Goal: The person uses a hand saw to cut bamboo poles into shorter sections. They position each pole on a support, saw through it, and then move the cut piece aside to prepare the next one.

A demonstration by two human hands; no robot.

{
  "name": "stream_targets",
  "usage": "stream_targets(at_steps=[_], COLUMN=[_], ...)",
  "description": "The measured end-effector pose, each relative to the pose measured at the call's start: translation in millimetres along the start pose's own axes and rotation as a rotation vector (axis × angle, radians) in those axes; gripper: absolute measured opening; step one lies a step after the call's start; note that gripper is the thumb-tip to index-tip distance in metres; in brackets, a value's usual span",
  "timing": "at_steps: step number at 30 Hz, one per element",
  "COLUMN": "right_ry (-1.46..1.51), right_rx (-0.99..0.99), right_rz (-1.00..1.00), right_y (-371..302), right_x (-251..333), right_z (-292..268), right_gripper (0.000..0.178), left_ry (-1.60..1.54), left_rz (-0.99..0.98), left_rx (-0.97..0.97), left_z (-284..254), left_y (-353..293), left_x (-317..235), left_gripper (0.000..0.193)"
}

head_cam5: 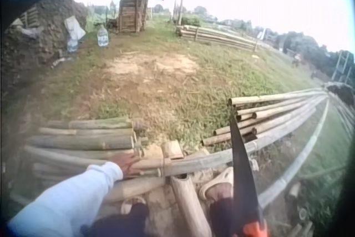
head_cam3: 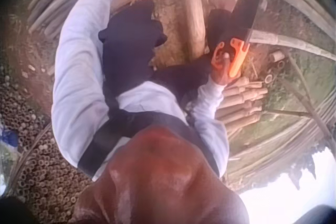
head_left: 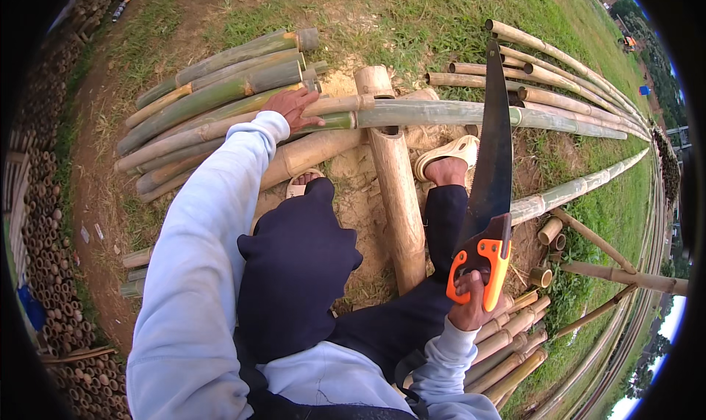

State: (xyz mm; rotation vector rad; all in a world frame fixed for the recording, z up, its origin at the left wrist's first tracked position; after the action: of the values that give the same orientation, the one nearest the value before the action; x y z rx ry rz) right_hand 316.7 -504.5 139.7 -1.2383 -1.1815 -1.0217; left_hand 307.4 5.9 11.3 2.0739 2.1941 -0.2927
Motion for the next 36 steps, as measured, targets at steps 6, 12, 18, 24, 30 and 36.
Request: stream_targets(at_steps=[6,12,18,24,30,36], right_ry=[-0.051,-0.129,-0.197,-0.207,-0.257,-0.203], right_rx=[0.012,0.082,0.239,0.293,0.349,0.358], right_rz=[-0.007,0.044,0.139,0.134,0.131,0.21], right_y=[-3,-9,-10,-14,-15,-15], right_x=[-4,-3,-9,-13,-21,-36], right_z=[6,22,63,88,111,136], right_gripper=[0.013,0.013,0.016,0.015,0.017,0.018], left_ry=[-0.148,-0.147,-0.079,-0.086,-0.061,-0.093], left_rz=[-0.191,-0.191,-0.174,-0.177,-0.202,-0.206], left_rx=[-0.013,0.267,0.245,0.225,0.258,0.199], left_z=[-5,-7,-2,-7,-9,-7], left_y=[2,12,12,-1,-29,-27], left_x=[-8,-2,0,1,18,11], left_gripper=[0.096,0.088,0.063,0.062,0.072,0.08])
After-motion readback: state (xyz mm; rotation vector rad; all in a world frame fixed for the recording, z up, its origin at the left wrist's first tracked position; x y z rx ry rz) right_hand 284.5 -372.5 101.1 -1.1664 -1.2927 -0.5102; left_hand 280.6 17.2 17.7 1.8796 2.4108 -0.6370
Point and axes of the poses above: each hand's wrist, its own y-axis towards the middle knuckle, its own z-axis out of the palm, x = y × z, the point moved 6 cm from there along y, towards the middle knuckle, and after that the axes turned 12 degrees about z, right-handed, at the moved point
